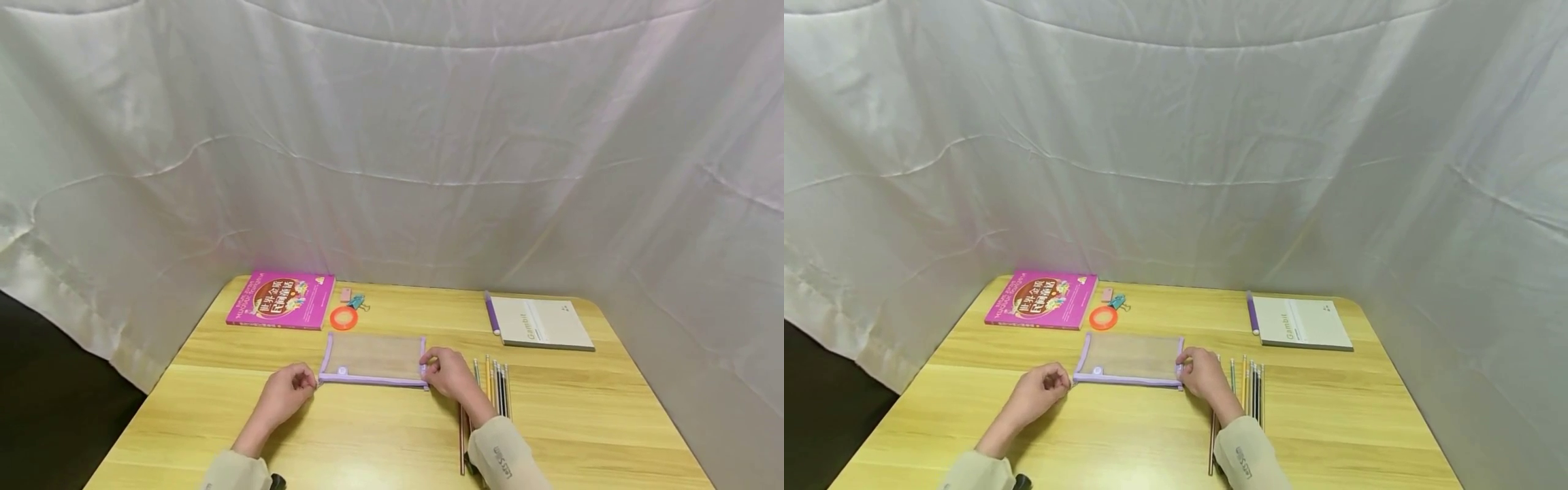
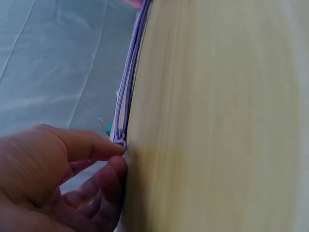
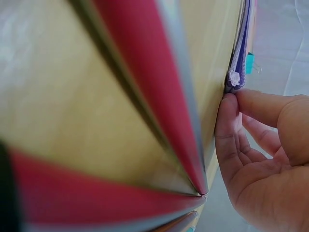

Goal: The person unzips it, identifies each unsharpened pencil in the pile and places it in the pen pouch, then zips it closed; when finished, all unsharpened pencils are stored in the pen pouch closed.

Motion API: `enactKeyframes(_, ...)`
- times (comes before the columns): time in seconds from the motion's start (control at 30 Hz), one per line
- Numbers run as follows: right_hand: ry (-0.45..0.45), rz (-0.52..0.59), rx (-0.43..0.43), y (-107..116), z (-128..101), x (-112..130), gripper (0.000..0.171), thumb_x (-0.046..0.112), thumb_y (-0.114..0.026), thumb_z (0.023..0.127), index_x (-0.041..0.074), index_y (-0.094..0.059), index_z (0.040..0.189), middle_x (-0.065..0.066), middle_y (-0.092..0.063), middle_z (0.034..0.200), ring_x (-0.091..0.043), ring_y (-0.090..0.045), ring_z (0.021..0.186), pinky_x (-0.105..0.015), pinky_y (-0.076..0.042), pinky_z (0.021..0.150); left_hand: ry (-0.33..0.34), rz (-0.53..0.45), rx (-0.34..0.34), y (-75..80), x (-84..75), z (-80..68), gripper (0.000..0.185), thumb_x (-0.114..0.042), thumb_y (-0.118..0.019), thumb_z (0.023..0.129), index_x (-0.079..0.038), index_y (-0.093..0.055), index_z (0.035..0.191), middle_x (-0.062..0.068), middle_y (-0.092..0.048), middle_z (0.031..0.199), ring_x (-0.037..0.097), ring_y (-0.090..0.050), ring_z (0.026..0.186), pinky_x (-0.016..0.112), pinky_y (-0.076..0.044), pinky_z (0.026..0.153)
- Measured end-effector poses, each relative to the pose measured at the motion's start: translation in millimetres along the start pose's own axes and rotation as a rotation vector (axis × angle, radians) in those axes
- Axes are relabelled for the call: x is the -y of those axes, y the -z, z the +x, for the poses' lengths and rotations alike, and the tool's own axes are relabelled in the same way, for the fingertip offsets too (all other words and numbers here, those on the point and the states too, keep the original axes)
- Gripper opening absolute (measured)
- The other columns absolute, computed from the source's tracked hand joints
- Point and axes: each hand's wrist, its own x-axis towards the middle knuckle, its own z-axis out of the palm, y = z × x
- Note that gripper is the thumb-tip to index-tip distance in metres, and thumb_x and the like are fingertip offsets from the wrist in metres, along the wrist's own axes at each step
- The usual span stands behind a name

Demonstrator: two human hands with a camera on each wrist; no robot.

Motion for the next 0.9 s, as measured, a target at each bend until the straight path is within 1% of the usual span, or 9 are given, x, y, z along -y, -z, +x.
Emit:
enactKeyframes(0.1,-0.001,0.004,0.001,0.2,-0.1,-0.6,0.021,-0.002,-0.077,0.085,0.005,-0.073,0.105,-0.002,-0.064,0.077,-0.014,-0.056,0.067,-0.028,-0.048,0.060,-0.053,0.048,-0.052,-5.7,-7.3,1.4,0.022,0.003,-0.080,0.080,-0.015,-0.066,0.080,0.002,-0.058,0.085,0.014,-0.049,0.075,0.026,-0.042,0.066)
enactKeyframes(0.2,-0.011,0.009,0.001,1.1,-0.1,-0.1,0.021,-0.002,-0.076,0.085,0.005,-0.073,0.105,-0.002,-0.063,0.076,-0.014,-0.056,0.067,-0.027,-0.047,0.059,-0.132,0.069,-0.089,-13.4,-14.8,7.2,0.028,0.004,-0.085,0.075,-0.013,-0.068,0.090,0.005,-0.059,0.090,0.016,-0.050,0.076,0.028,-0.044,0.066)
enactKeyframes(0.27,-0.014,0.014,0.002,1.6,0.1,0.5,0.021,-0.002,-0.075,0.085,0.005,-0.073,0.105,-0.002,-0.063,0.075,-0.014,-0.055,0.066,-0.027,-0.047,0.058,-0.199,0.102,-0.094,-19.0,-18.4,12.7,0.038,0.004,-0.088,0.071,-0.013,-0.069,0.100,0.006,-0.062,0.095,0.018,-0.054,0.081,0.032,-0.047,0.071)
enactKeyframes(0.33,-0.019,0.021,0.006,1.9,0.4,0.8,0.021,-0.002,-0.074,0.085,0.005,-0.073,0.105,-0.002,-0.062,0.075,-0.014,-0.054,0.065,-0.027,-0.046,0.058,-0.255,0.144,-0.086,-24.2,-20.3,17.6,0.048,0.004,-0.090,0.068,-0.013,-0.069,0.108,0.007,-0.065,0.101,0.021,-0.057,0.089,0.039,-0.050,0.079)
enactKeyframes(0.4,-0.021,0.025,0.009,1.7,0.4,1.1,0.021,-0.002,-0.074,0.085,0.005,-0.073,0.104,-0.002,-0.062,0.074,-0.014,-0.054,0.065,-0.027,-0.045,0.057,-0.285,0.180,-0.071,-28.5,-20.8,21.7,0.053,0.003,-0.091,0.069,-0.015,-0.068,0.113,0.006,-0.067,0.107,0.024,-0.059,0.097,0.046,-0.050,0.087)
enactKeyframes(0.47,-0.022,0.034,0.011,1.6,-0.1,1.9,0.021,-0.002,-0.075,0.085,0.005,-0.073,0.104,-0.002,-0.062,0.074,-0.014,-0.054,0.065,-0.027,-0.045,0.057,-0.294,0.186,-0.059,-31.5,-20.6,24.9,0.052,0.002,-0.090,0.070,-0.015,-0.068,0.114,0.007,-0.068,0.109,0.027,-0.061,0.101,0.051,-0.050,0.093)
enactKeyframes(0.57,-0.034,0.048,0.011,2.0,-1.0,3.2,0.021,-0.003,-0.075,0.085,0.005,-0.073,0.104,-0.002,-0.062,0.074,-0.014,-0.054,0.065,-0.027,-0.045,0.057,-0.276,0.169,-0.034,-33.9,-19.4,28.1,0.042,0.000,-0.087,0.077,-0.016,-0.069,0.111,0.004,-0.069,0.109,0.027,-0.062,0.104,0.050,-0.051,0.096)
enactKeyframes(0.73,-0.037,0.056,0.008,2.3,-1.4,3.2,0.021,-0.003,-0.076,0.085,0.004,-0.073,0.105,-0.003,-0.062,0.074,-0.015,-0.054,0.065,-0.026,-0.045,0.057,-0.239,0.139,0.007,-33.3,-18.0,29.9,0.026,-0.003,-0.084,0.084,-0.017,-0.072,0.102,-0.002,-0.071,0.103,0.020,-0.059,0.099,0.043,-0.051,0.090)
enactKeyframes(0.9,-0.017,0.049,-0.003,1.8,-1.7,2.3,0.022,-0.003,-0.075,0.083,0.004,-0.073,0.104,-0.003,-0.062,0.073,-0.014,-0.054,0.065,-0.026,-0.044,0.056,-0.241,0.140,0.031,-32.4,-17.8,31.4,0.016,-0.005,-0.080,0.089,-0.018,-0.074,0.096,-0.002,-0.072,0.098,0.017,-0.058,0.094,0.039,-0.050,0.084)
